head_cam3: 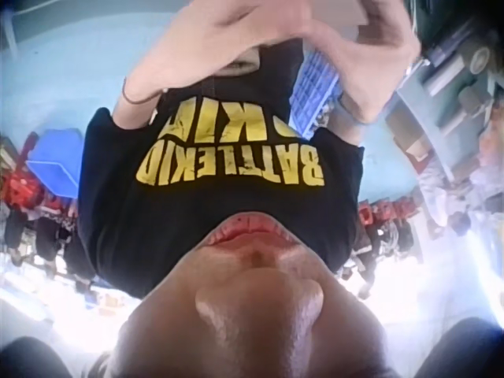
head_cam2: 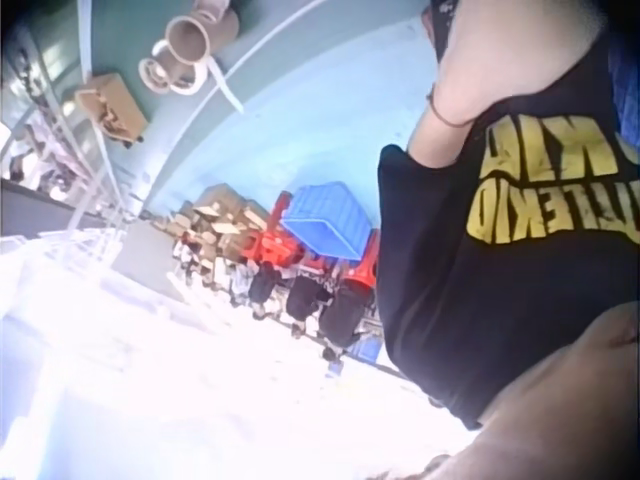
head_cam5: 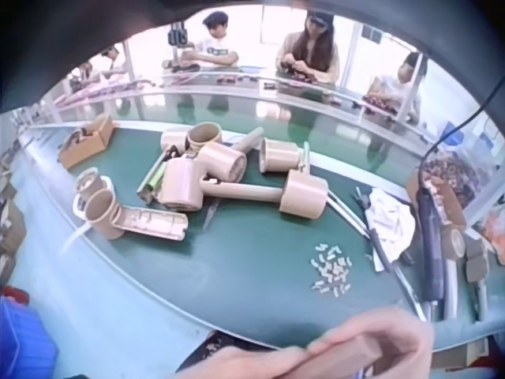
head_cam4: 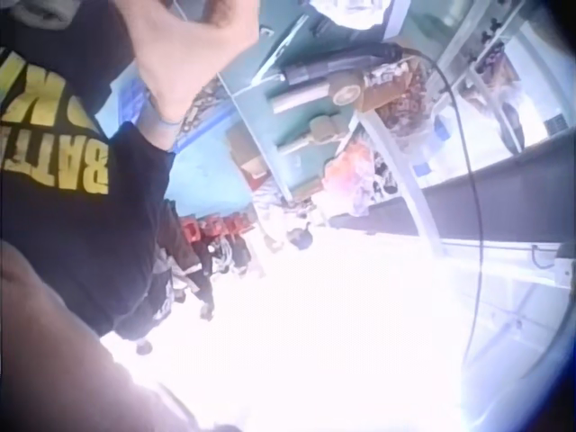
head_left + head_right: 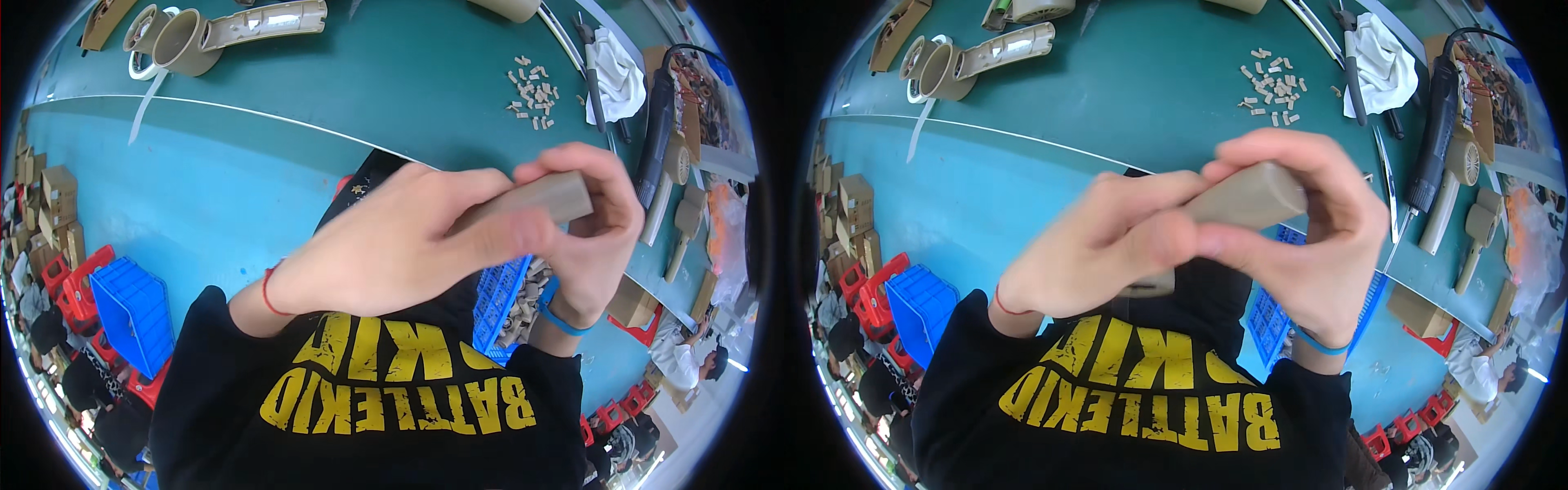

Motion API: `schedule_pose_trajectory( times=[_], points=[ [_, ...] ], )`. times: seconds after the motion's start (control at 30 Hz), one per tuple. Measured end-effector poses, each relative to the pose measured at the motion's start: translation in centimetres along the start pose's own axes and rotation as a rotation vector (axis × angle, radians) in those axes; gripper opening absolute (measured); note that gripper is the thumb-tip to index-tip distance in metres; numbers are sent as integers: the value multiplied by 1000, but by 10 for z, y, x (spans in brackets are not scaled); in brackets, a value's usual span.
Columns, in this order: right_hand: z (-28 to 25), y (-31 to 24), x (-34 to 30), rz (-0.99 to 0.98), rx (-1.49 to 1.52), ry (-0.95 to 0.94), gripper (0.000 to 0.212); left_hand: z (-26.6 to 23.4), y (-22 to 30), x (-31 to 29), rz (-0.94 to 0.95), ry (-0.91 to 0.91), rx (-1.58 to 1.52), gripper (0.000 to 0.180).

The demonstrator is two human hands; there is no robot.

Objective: Assembling hand-held electric fans by placing electronic components into plastic housings and securing them with an electric screwdriver.

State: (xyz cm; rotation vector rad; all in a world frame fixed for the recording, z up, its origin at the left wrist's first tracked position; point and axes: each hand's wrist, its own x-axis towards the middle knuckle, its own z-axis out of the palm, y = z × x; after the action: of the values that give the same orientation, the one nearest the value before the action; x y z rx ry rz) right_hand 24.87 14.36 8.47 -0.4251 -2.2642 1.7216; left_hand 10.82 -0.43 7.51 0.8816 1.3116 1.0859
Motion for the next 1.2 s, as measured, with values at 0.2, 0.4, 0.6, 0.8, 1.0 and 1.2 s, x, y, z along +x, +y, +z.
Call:
schedule_pose_trajectory(
  times=[0.2, 0.4, 0.6, 0.8, 1.0, 1.2],
  points=[
    [-7, 9, -14, -194, 150, 408, 61, 5, -17, -4, 410, 293, 478, 65],
    [-24, 6, -28, -684, -160, 162, 74, -2, -28, 4, 692, 458, 434, 64],
    [-14, 7, -28, -704, -162, 199, 68, -6, -32, 1, 725, 447, 417, 66],
    [-2, 21, -34, -563, 67, 261, 65, -17, -37, 0, 789, 496, 424, 68],
    [2, 8, -32, -565, -79, 241, 64, -22, -42, -1, 803, 426, 433, 70],
    [-1, 3, -16, -545, 3, 130, 70, -21, -48, 7, 759, 379, 146, 72]
  ],
)
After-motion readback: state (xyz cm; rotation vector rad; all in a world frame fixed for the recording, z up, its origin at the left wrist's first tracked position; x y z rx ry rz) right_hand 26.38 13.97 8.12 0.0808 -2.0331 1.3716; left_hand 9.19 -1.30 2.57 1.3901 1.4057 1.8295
